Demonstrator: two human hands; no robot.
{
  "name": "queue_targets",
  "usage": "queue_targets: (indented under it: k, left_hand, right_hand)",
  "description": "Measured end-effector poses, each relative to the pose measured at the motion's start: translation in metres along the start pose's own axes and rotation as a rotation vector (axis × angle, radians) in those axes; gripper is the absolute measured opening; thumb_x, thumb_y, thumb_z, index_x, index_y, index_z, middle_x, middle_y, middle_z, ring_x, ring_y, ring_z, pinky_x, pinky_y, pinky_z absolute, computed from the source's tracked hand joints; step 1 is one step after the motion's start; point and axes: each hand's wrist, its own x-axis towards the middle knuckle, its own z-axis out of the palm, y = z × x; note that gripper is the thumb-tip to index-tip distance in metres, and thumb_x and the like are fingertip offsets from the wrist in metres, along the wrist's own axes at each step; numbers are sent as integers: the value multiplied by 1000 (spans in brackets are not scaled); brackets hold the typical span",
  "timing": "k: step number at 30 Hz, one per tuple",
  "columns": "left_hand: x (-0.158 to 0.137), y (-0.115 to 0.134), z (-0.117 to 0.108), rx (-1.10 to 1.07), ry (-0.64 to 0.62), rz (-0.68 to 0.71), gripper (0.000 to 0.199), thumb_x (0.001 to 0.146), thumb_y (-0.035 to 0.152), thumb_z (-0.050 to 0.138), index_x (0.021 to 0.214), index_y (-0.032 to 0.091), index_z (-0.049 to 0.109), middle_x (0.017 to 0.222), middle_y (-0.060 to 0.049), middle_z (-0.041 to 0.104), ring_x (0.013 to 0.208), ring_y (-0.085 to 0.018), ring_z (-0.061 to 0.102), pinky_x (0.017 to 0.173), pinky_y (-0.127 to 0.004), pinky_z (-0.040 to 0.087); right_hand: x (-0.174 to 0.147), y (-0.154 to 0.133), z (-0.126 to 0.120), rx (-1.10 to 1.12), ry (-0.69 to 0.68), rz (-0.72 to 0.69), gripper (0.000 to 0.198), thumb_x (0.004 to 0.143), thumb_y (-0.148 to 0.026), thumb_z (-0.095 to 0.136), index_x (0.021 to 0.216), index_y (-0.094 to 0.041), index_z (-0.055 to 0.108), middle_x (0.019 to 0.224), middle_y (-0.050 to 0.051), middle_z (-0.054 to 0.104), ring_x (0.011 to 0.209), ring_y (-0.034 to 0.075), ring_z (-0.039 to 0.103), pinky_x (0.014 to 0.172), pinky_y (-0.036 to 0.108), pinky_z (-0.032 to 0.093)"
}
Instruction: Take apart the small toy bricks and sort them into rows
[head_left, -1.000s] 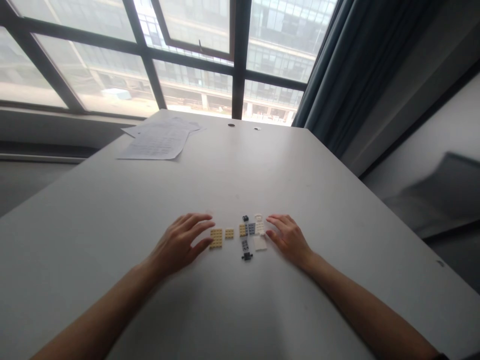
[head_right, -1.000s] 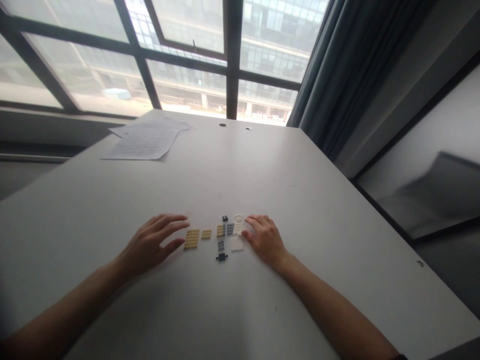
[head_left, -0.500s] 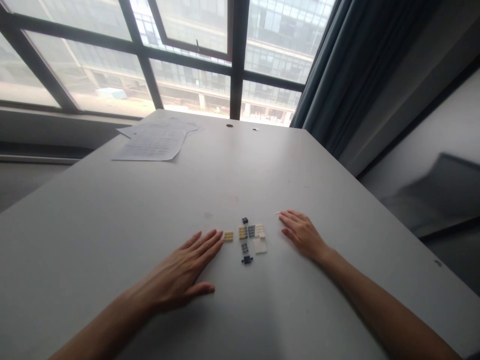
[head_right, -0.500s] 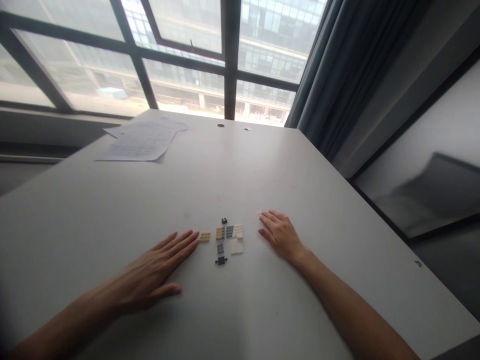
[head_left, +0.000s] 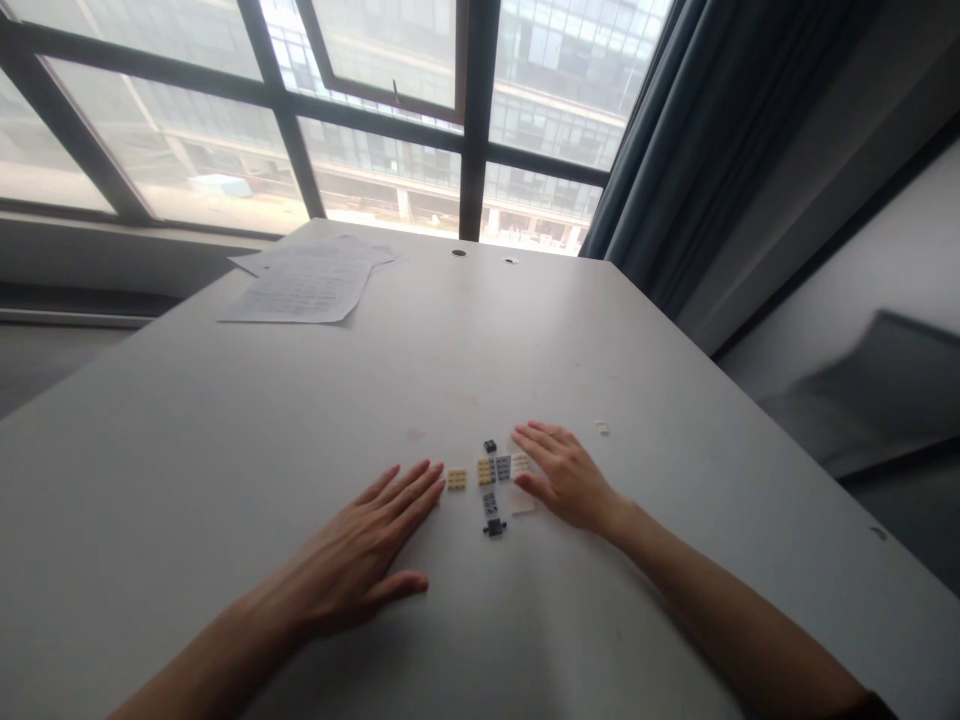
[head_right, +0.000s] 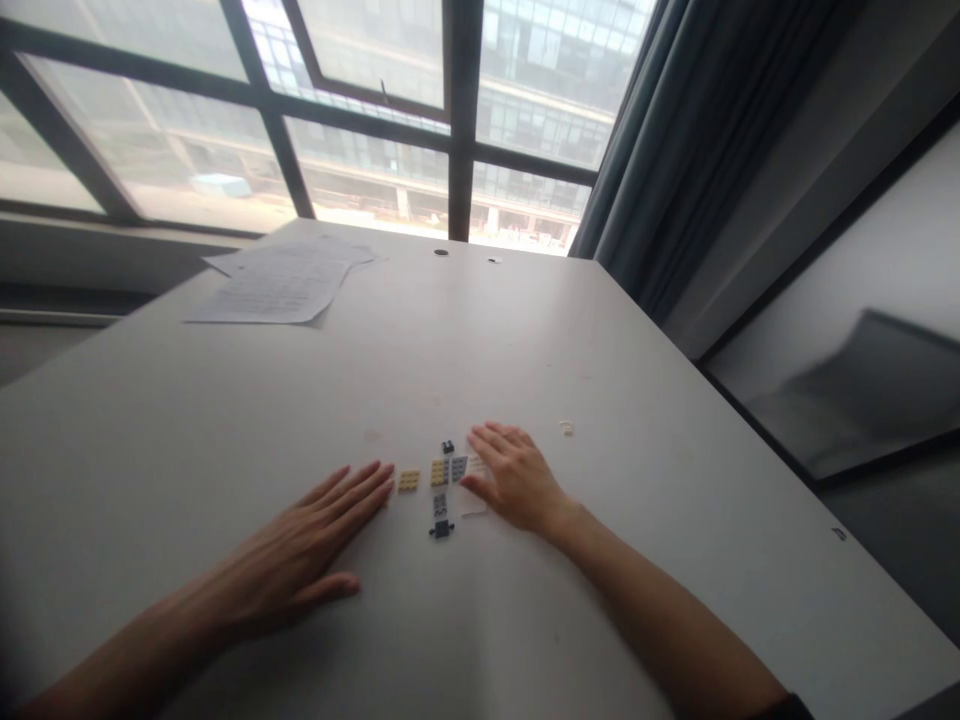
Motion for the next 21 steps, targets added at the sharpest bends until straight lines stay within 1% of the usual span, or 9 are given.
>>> queue_targets:
  k: [2, 3, 5, 8, 12, 15, 18, 20, 21]
  left_hand:
    - [-1, 0, 0, 8, -3, -5, 91, 84, 65, 46, 151, 22, 1, 156, -8, 15, 143, -30, 17, 118, -48, 12]
    - [-1, 0, 1, 10, -2, -7, 91, 84, 65, 45, 151, 22, 1, 156, -9, 15, 143, -30, 17, 118, -48, 13]
    - [-1, 0, 0, 12, 3, -8, 89, 85, 65, 45, 151, 22, 1, 156, -9, 16, 143, -30, 17, 117, -49, 13]
    - [-1, 2, 0, 17, -4, -16, 88, 86, 64, 43, 151, 22, 1, 156, -9, 15, 143, -29, 17, 117, -48, 13]
    - [-1, 2, 0, 13, -10, -21, 87, 87, 64, 42, 151, 23, 0, 156, -8, 15, 143, -28, 16, 118, -47, 12]
    - [-1, 1, 1, 10, -15, -22, 86, 87, 63, 42, 151, 23, 1, 156, -8, 16, 143, -28, 17, 118, -48, 13]
    - [-1, 1, 1, 18, -19, -29, 86, 87, 63, 42, 151, 23, 0, 156, -7, 15, 143, -28, 17, 118, -48, 13]
    - [-1, 1, 1, 27, -16, -33, 87, 87, 64, 43, 151, 23, 0, 156, -8, 15, 143, -28, 16, 118, -48, 13]
    - [-1, 1, 1, 32, -14, -33, 87, 87, 64, 43, 151, 23, 0, 156, -8, 15, 143, -28, 17, 118, -48, 14]
  right_hand:
    - [16, -24, 8, 7, -52, -49, 57, 92, -56, 41, 135, -19, 49, 139, 10, 51, 132, 26, 41, 110, 45, 29]
    - [22, -31, 11, 1, -72, -50, 57, 92, -56, 40, 134, -18, 50, 138, 10, 52, 132, 26, 40, 111, 45, 28]
    - [27, -33, 14, -25, -92, -16, 55, 93, -56, 39, 131, -18, 52, 136, 10, 54, 131, 25, 41, 111, 45, 27]
    - [18, -10, 10, -92, -94, 76, 52, 95, -54, 35, 128, -19, 54, 135, 9, 55, 131, 25, 41, 111, 46, 25]
    - [-13, 40, -3, -196, -66, 218, 52, 97, -52, 32, 130, -19, 53, 137, 9, 53, 133, 27, 39, 112, 50, 20]
    - [-34, 70, -7, -232, -42, 267, 53, 97, -52, 28, 132, -19, 52, 137, 9, 53, 133, 27, 39, 111, 52, 21]
    - [-41, 80, -7, -221, -10, 265, 56, 97, -53, 26, 134, -18, 50, 139, 10, 51, 135, 27, 37, 112, 52, 21]
    - [-40, 73, -6, -210, 41, 259, 60, 97, -54, 26, 137, -15, 45, 141, 12, 48, 136, 26, 35, 112, 51, 23]
    - [-38, 65, -6, -207, 68, 254, 61, 96, -54, 27, 138, -13, 43, 142, 14, 46, 136, 26, 35, 112, 50, 24]
